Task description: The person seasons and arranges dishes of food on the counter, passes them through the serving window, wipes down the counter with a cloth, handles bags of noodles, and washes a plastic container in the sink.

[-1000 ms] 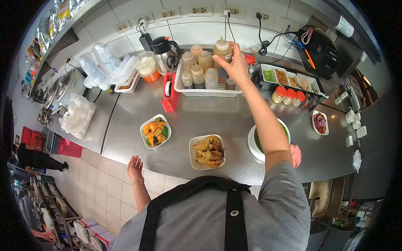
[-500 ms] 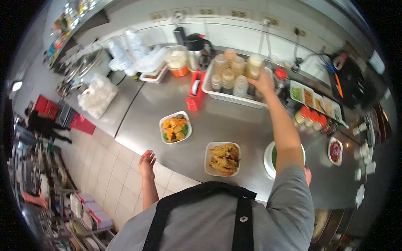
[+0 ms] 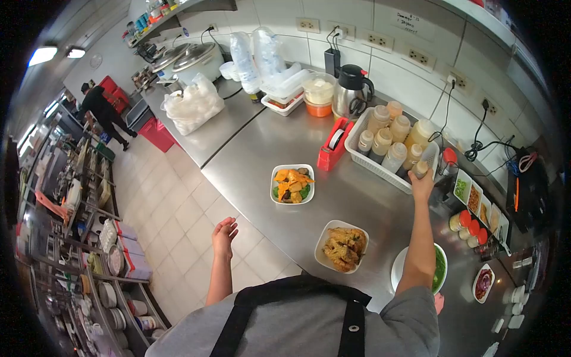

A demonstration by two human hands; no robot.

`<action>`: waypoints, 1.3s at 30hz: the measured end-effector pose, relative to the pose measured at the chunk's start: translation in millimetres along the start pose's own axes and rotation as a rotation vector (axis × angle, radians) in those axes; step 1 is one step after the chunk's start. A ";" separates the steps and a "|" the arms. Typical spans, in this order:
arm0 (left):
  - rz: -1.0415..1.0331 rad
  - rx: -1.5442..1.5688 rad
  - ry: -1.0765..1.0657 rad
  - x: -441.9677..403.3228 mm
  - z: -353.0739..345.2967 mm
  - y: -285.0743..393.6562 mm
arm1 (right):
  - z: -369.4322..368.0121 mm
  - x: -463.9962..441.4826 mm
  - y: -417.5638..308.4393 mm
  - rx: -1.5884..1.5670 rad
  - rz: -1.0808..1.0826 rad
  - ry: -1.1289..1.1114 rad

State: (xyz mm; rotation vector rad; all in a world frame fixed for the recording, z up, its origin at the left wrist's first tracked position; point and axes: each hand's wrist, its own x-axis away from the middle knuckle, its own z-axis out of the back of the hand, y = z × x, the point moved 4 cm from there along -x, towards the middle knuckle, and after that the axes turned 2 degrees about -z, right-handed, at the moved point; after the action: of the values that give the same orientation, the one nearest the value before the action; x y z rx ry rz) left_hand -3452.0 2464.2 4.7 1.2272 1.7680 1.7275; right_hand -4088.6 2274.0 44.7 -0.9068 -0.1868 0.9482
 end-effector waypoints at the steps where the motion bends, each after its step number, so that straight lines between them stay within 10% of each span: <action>1: -0.004 -0.002 0.008 3.7 4.1 1.4 | 5.2 7.7 -14.1 -0.085 0.044 0.095; 6: 0.004 -0.007 -0.010 5.3 22.1 -17.9 | 40.9 20.2 -88.0 -0.261 0.461 0.411; 13: 0.047 -0.016 -0.092 4.7 -6.0 -21.4 | 5.7 102.3 -200.1 0.271 0.897 -0.234; 19: 0.030 -0.044 -0.162 2.7 -30.3 -9.2 | -90.4 190.4 -221.5 0.462 1.359 -0.342; 26: 0.032 -0.088 -0.223 -2.2 -38.2 -5.8 | -93.1 171.1 -248.3 0.471 1.166 -0.262; 34: 0.165 -0.095 -0.533 -29.4 -121.0 -42.5 | -26.1 127.3 -188.4 -0.277 0.124 -0.856; 39: 0.204 -0.159 -0.627 -33.4 -156.6 -43.6 | 47.0 63.9 -154.8 -0.402 0.334 -0.059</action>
State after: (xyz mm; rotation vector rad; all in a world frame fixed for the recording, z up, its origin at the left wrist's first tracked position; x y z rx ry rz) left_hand -3568.9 2348.9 -19.1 1.6845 1.1511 1.3330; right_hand -3978.1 2310.7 174.0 -1.3081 -0.2887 1.2745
